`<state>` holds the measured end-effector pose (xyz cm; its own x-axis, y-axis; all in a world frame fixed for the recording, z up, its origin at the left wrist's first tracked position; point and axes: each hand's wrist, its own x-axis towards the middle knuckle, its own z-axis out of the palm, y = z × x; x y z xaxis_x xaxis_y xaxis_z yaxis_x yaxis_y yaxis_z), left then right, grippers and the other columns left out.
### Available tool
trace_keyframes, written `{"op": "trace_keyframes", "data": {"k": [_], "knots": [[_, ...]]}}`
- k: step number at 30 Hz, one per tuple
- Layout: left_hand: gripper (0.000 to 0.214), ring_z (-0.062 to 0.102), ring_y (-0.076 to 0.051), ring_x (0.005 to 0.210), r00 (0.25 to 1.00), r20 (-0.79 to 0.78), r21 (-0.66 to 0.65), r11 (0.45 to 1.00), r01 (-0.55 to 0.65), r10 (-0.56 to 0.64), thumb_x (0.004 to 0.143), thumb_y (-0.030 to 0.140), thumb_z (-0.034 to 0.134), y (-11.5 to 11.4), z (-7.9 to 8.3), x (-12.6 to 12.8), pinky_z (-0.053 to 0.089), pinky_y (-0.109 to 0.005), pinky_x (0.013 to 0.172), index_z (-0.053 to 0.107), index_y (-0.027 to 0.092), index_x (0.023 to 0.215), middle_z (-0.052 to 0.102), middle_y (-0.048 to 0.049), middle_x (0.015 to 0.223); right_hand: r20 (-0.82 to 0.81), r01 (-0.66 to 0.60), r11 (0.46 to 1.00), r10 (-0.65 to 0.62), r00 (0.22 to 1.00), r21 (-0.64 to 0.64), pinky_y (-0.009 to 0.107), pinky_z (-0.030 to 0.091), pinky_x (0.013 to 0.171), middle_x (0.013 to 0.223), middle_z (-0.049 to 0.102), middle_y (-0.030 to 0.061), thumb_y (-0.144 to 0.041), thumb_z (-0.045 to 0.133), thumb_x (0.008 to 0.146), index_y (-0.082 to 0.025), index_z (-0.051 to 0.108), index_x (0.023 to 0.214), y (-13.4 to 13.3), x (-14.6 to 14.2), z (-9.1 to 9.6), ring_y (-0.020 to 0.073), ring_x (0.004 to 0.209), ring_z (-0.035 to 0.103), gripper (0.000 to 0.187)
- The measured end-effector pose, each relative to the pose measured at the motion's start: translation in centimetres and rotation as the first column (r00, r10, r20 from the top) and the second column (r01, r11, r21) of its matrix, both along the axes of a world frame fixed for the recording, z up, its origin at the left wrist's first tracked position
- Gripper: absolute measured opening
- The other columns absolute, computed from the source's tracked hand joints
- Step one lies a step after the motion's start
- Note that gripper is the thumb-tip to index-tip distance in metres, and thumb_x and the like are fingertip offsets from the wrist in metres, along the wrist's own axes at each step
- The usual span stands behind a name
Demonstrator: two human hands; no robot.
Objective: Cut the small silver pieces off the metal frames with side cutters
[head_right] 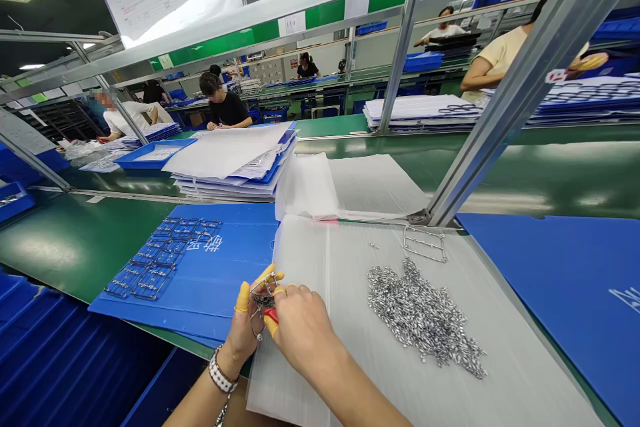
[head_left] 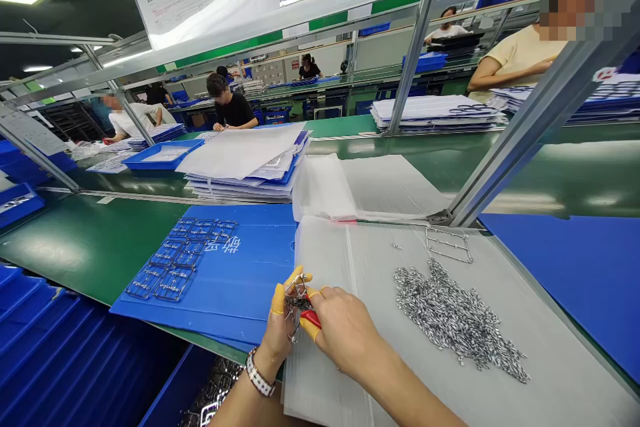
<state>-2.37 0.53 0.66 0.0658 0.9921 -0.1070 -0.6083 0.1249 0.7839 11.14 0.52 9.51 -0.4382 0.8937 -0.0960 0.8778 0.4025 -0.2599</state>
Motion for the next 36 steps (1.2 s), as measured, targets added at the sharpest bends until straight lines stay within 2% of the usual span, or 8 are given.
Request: {"op": "trace_keyframes", "data": {"k": [4,9,15,22,36], "knots": [[0.062,0.056,-0.027,0.106,0.993,0.108,-0.094,0.993,0.067,-0.056,0.087,0.059,0.032,0.0,0.4,0.0,0.037,-0.042,0.097,0.059,0.015,0.121,0.063,-0.0124,0.117,0.015,0.057,0.997,-0.058,0.998,0.044,0.035,0.041,0.071,0.094,0.066,0.0099,-0.034,0.049,0.083,-0.019,0.062,0.098,0.4,1.5,-0.5,0.0269,0.089,0.059,0.025],[0.061,0.055,-0.027,0.110,0.980,0.170,-0.066,0.991,0.116,-0.104,0.088,0.057,0.034,-0.3,1.2,0.8,0.037,-0.040,0.098,0.058,0.013,0.122,0.063,-0.0140,0.117,0.011,0.111,0.992,-0.112,0.994,0.057,0.034,0.039,0.070,0.094,0.066,0.0106,-0.036,0.047,0.085,-0.018,0.062,0.097,1.0,2.6,-1.2,0.0254,0.088,0.060,0.026],[0.059,0.052,-0.029,0.115,0.982,0.145,-0.077,0.988,0.131,-0.119,0.086,0.057,0.038,-0.3,1.3,1.1,0.034,-0.040,0.101,0.060,0.014,0.120,0.065,-0.0131,0.114,-0.002,0.111,0.994,-0.111,0.994,0.012,0.033,0.039,0.071,0.094,0.066,0.0109,-0.037,0.047,0.085,-0.018,0.062,0.097,1.0,2.3,-1.1,0.0252,0.089,0.060,0.027],[0.061,0.049,-0.029,0.118,0.988,0.110,-0.085,0.989,0.117,-0.108,0.086,0.059,0.034,-0.3,1.1,1.1,0.031,-0.042,0.104,0.058,0.015,0.121,0.064,-0.0116,0.117,0.002,0.116,0.993,-0.116,0.993,-0.013,0.032,0.039,0.071,0.095,0.066,0.0103,-0.035,0.047,0.085,-0.019,0.063,0.094,0.9,2.4,-0.8,0.0248,0.090,0.060,0.024],[0.059,0.047,-0.029,0.120,0.996,0.017,-0.070,0.994,0.084,-0.083,0.084,0.059,0.041,-0.4,1.2,1.3,0.030,-0.041,0.103,0.059,0.017,0.121,0.062,-0.0112,0.120,0.021,0.090,0.995,-0.091,0.996,0.035,0.030,0.040,0.066,0.090,0.066,0.0092,-0.032,0.050,0.083,-0.019,0.062,0.089,1.0,2.3,-1.1,0.0230,0.083,0.061,0.018]]}}
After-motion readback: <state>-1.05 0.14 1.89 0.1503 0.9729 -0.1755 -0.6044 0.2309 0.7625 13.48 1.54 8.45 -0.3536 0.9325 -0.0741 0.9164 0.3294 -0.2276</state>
